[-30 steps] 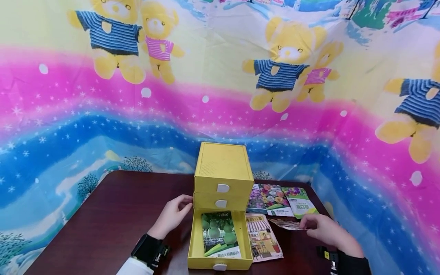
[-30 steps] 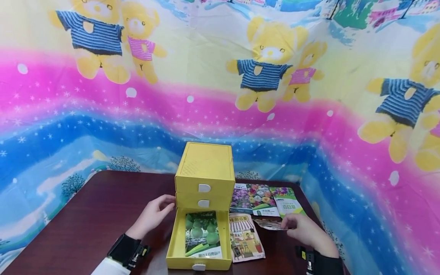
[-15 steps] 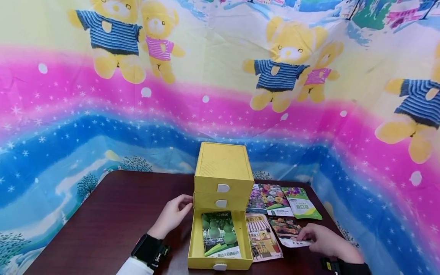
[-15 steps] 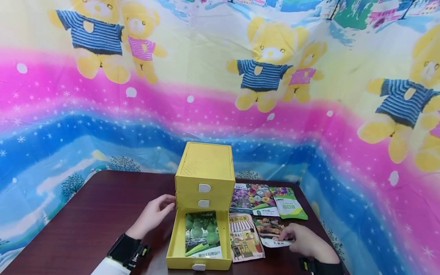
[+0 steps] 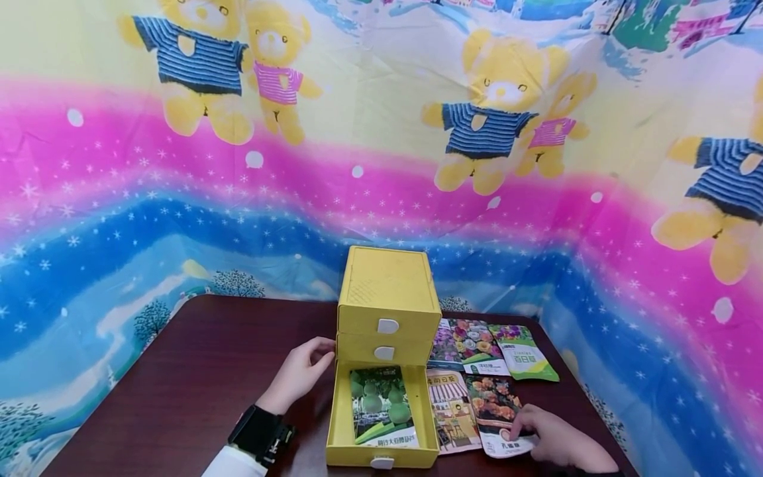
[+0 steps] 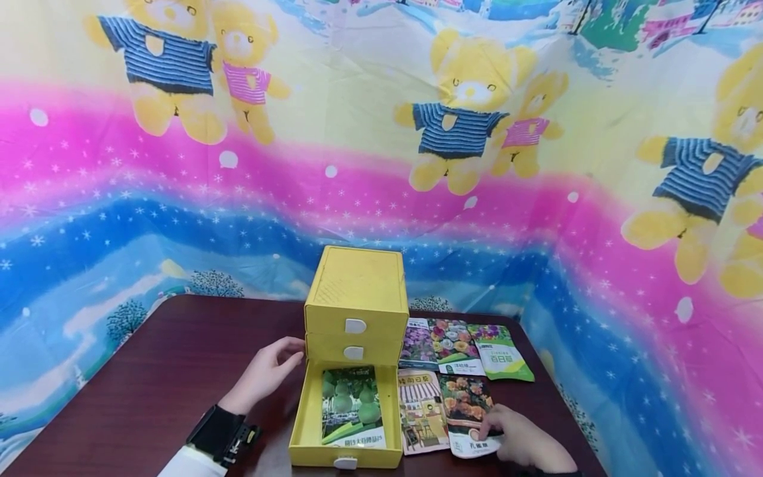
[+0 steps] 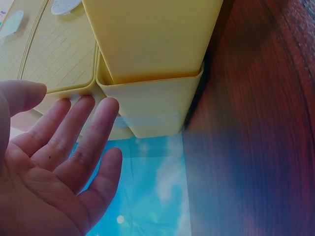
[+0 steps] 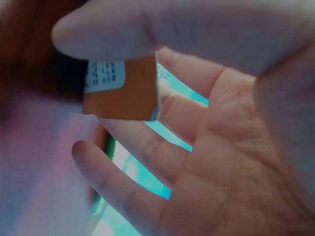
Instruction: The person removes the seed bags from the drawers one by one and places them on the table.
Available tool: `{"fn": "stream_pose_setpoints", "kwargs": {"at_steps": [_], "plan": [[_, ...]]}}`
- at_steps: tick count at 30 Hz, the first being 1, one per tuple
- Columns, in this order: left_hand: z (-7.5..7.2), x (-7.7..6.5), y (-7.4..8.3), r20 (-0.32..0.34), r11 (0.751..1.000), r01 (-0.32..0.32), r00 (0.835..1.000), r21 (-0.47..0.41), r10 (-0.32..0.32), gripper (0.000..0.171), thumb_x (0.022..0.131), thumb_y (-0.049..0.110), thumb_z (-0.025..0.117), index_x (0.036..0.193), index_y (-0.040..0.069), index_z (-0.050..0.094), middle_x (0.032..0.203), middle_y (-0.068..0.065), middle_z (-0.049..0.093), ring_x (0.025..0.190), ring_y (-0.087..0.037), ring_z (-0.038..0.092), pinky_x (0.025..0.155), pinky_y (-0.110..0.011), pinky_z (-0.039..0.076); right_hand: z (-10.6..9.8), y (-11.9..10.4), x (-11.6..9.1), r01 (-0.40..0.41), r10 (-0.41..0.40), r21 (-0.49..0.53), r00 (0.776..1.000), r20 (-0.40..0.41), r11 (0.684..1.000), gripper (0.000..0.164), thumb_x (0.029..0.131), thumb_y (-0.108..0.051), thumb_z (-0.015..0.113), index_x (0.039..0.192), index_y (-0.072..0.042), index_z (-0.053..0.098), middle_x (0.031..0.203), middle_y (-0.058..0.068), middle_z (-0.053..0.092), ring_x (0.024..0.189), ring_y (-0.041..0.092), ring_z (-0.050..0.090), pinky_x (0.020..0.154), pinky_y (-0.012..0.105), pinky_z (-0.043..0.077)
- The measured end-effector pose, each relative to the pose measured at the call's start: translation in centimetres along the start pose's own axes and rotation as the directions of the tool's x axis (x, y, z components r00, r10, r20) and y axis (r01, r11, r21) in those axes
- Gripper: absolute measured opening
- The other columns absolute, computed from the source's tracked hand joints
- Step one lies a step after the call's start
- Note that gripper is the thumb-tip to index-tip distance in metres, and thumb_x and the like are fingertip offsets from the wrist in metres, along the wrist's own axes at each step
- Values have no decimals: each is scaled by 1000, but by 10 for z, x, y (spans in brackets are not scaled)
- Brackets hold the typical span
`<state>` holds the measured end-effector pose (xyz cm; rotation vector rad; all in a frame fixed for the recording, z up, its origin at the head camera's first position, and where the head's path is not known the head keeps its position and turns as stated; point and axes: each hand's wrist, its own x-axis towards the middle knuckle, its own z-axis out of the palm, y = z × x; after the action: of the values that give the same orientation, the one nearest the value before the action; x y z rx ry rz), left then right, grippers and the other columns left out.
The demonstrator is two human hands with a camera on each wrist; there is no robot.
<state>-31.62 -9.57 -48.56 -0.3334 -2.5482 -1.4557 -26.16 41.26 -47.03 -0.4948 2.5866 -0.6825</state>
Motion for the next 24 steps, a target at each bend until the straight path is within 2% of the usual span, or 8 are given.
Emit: {"fn": "stream_pose_setpoints", "kwargs": {"at_steps": [12,17,24], "plan": [[-1,0,1,3,1000,4,1000,-10,-4,23,99,15,67,122,15,69,113,0,71,84,-9,61,70,-28,48,13,7,3,-50,49,-26,999,-17,998,44,71,13,67,95,-24,70,111,2,54,94,22,49,77,29,44],[-1,0,2,4,1000,9,1000,-7,-9,23,100,15,67,123,15,69,114,0,71,83,-9,60,69,-28,48,13,9,1,-32,32,-13,999,-10,999,44,72,13,70,99,-23,69,112,3,53,93,21,48,74,30,42],[0,-1,1,9,1000,-9,1000,-1,9,23,101,17,65,123,14,69,114,-1,71,82,-8,60,68,-28,48,13,9,-1,-8,8,8,1000,5,1000,37,78,2,79,104,-23,70,112,3,53,89,16,48,72,28,43]]}}
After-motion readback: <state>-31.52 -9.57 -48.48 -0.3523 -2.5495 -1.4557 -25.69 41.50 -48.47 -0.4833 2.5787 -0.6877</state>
